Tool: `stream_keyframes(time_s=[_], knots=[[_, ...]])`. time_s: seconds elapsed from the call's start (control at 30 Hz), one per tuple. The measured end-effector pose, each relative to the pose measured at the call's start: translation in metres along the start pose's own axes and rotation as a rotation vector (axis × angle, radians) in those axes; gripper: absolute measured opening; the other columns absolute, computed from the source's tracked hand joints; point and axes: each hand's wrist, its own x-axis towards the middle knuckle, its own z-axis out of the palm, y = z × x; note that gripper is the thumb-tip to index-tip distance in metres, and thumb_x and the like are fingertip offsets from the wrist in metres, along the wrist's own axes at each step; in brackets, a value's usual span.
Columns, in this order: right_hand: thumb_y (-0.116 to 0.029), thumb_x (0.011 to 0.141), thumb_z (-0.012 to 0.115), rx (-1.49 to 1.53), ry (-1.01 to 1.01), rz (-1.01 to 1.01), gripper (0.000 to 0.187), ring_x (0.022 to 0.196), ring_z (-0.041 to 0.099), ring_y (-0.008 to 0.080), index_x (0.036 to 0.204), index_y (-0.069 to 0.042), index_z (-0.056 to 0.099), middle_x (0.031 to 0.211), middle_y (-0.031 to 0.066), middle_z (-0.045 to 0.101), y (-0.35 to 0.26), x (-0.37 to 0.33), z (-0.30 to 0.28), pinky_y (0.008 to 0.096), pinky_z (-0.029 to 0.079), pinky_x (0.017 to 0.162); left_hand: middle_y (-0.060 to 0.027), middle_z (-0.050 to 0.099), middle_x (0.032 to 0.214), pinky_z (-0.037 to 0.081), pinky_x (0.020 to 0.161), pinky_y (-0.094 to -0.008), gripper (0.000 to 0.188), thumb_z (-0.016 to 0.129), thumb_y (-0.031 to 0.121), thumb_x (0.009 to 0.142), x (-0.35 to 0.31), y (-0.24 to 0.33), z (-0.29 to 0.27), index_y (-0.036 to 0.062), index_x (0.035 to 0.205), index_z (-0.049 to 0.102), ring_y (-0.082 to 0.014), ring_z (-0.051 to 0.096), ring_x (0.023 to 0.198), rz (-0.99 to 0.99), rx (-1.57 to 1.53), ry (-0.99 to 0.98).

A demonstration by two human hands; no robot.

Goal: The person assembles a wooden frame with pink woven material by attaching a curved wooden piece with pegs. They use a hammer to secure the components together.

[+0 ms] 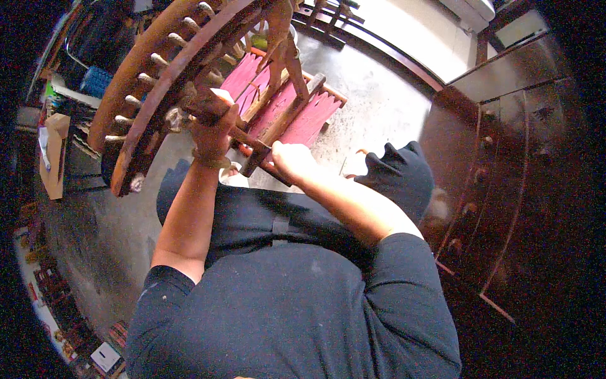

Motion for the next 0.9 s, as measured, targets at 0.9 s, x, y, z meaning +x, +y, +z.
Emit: stream_keyframes(time_s=[0.9], knots=[[-0.007, 0.074, 0.054, -0.158, 0.018, 0.114, 0.017, 0.072, 0.066, 0.0341, 0.088, 0.002, 0.058, 0.073, 0.0213, 0.065, 0.028, 0.052, -0.045, 0.0454, 0.053, 0.063, 0.0031, 0.058, 0.085, 0.047, 0.069, -0.0241, 0.029, 0.07, -0.004, 0.07, 0.0, 0.002, -0.004, 0.0097, 0.093, 0.057, -0.0068, 0.054, 0.076, 0.002, -0.072, -0.067]])
